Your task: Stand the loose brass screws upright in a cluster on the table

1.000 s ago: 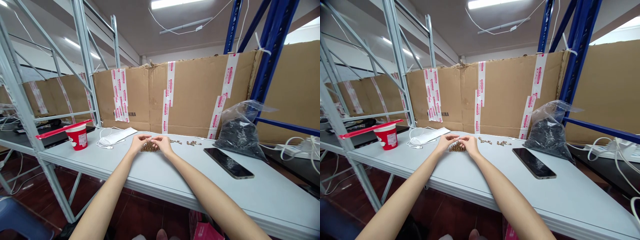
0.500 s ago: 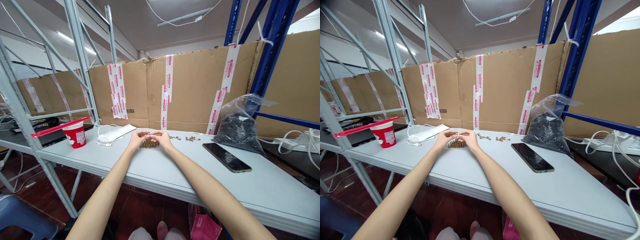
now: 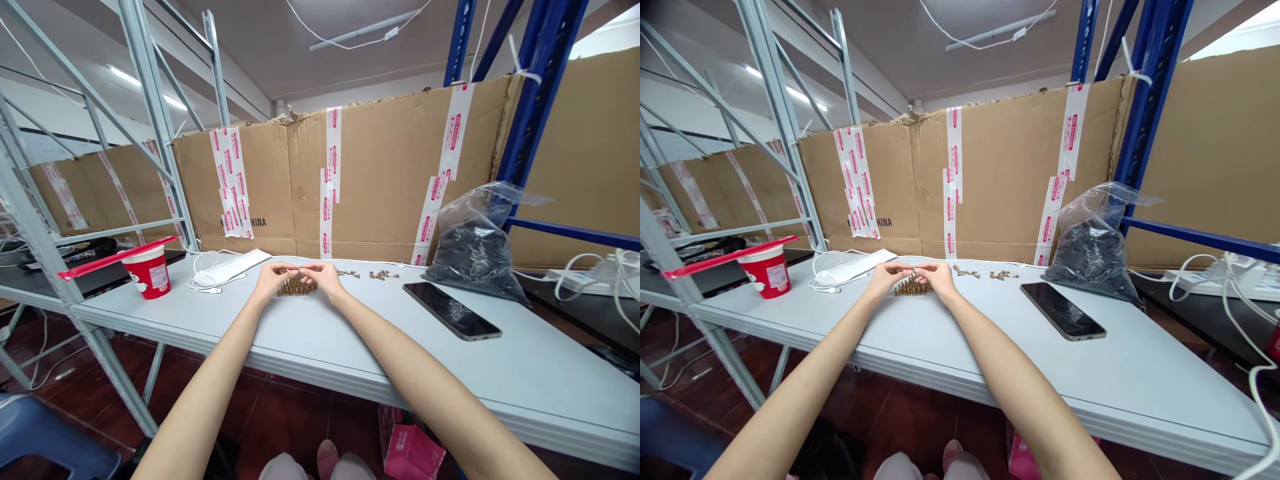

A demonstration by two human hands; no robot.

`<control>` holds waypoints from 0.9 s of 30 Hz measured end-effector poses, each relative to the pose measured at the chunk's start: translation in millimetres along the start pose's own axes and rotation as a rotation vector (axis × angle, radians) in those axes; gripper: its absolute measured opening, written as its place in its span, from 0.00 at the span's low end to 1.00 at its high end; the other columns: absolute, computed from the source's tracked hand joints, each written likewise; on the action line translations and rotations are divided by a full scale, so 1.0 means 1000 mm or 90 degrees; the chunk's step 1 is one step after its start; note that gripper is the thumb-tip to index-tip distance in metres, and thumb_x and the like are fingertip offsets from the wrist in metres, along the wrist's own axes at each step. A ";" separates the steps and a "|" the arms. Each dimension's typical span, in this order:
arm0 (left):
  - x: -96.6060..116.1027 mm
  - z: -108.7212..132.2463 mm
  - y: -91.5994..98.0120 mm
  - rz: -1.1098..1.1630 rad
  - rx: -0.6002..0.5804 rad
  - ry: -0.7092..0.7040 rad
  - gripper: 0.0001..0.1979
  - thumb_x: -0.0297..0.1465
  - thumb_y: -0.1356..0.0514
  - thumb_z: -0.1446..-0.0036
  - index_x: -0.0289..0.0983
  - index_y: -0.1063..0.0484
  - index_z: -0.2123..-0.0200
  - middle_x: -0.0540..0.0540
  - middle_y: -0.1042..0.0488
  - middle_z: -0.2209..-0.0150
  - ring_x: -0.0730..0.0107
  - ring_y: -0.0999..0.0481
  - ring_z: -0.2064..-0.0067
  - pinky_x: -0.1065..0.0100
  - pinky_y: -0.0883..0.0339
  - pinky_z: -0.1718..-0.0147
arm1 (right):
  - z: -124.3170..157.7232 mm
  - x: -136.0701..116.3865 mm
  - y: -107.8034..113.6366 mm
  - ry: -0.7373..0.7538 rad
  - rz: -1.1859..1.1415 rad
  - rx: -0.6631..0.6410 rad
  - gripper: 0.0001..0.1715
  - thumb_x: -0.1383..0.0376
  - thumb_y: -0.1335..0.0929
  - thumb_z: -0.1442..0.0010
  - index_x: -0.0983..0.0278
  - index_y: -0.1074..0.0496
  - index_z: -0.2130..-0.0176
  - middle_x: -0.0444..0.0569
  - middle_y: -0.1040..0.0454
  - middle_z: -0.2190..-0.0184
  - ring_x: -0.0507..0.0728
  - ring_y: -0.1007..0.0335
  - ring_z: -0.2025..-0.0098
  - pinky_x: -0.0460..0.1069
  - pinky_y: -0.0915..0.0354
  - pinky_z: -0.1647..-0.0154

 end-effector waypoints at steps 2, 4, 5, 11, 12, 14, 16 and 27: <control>0.001 0.000 -0.001 -0.018 -0.005 -0.004 0.16 0.39 0.36 0.61 0.33 0.24 0.71 0.42 0.23 0.70 0.65 0.27 0.68 0.67 0.37 0.68 | -0.001 0.002 0.001 -0.002 0.001 0.007 0.13 0.61 0.28 0.60 0.67 0.26 0.73 0.46 0.27 0.80 0.51 0.33 0.78 0.46 0.36 0.76; 0.003 0.001 -0.001 -0.041 -0.004 -0.012 0.15 0.38 0.36 0.61 0.33 0.25 0.72 0.43 0.23 0.71 0.68 0.28 0.70 0.69 0.38 0.70 | -0.001 0.003 0.001 -0.005 -0.001 0.010 0.13 0.61 0.27 0.61 0.67 0.26 0.74 0.46 0.28 0.81 0.51 0.34 0.79 0.45 0.38 0.79; 0.004 0.001 -0.001 -0.051 -0.002 -0.017 0.15 0.38 0.35 0.61 0.33 0.25 0.72 0.43 0.24 0.71 0.69 0.29 0.71 0.69 0.38 0.70 | 0.000 0.003 0.000 -0.004 0.000 0.009 0.13 0.60 0.27 0.60 0.67 0.26 0.74 0.46 0.28 0.82 0.50 0.35 0.80 0.45 0.39 0.80; 0.005 0.001 0.002 -0.066 0.023 -0.032 0.15 0.40 0.37 0.60 0.34 0.25 0.73 0.45 0.25 0.72 0.71 0.31 0.72 0.70 0.40 0.72 | 0.003 -0.001 0.001 0.007 0.031 0.003 0.15 0.57 0.28 0.58 0.66 0.25 0.74 0.43 0.31 0.86 0.49 0.41 0.84 0.45 0.44 0.82; 0.006 0.001 0.002 -0.069 0.027 -0.037 0.15 0.40 0.37 0.60 0.34 0.25 0.72 0.45 0.24 0.72 0.71 0.31 0.72 0.70 0.40 0.72 | 0.002 -0.002 0.001 0.008 0.032 0.002 0.15 0.57 0.28 0.58 0.66 0.25 0.73 0.43 0.31 0.86 0.49 0.41 0.84 0.45 0.43 0.81; 0.008 0.001 0.003 -0.078 0.033 -0.046 0.15 0.39 0.37 0.60 0.34 0.24 0.71 0.45 0.24 0.72 0.71 0.32 0.73 0.70 0.40 0.73 | 0.002 -0.001 0.002 0.007 0.032 0.001 0.15 0.57 0.28 0.59 0.67 0.25 0.72 0.43 0.31 0.85 0.49 0.40 0.83 0.45 0.43 0.80; 0.009 0.001 0.003 -0.085 0.033 -0.050 0.16 0.39 0.37 0.60 0.34 0.24 0.68 0.45 0.24 0.72 0.71 0.31 0.72 0.70 0.40 0.72 | 0.000 0.000 0.003 0.005 0.029 0.005 0.15 0.58 0.28 0.59 0.66 0.25 0.72 0.44 0.30 0.84 0.49 0.39 0.82 0.45 0.43 0.80; 0.011 0.002 0.001 -0.114 0.023 -0.073 0.12 0.36 0.38 0.57 0.34 0.24 0.72 0.45 0.24 0.72 0.70 0.30 0.72 0.70 0.40 0.71 | 0.000 0.008 0.000 -0.013 0.025 -0.005 0.14 0.59 0.29 0.59 0.68 0.25 0.73 0.43 0.31 0.86 0.48 0.41 0.83 0.44 0.46 0.82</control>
Point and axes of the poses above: each hand's wrist, its own z-axis away from the middle knuckle, its own y-axis out of the back of the hand, x = y × z, the point moved 9 cm from there along -z, towards the middle knuckle
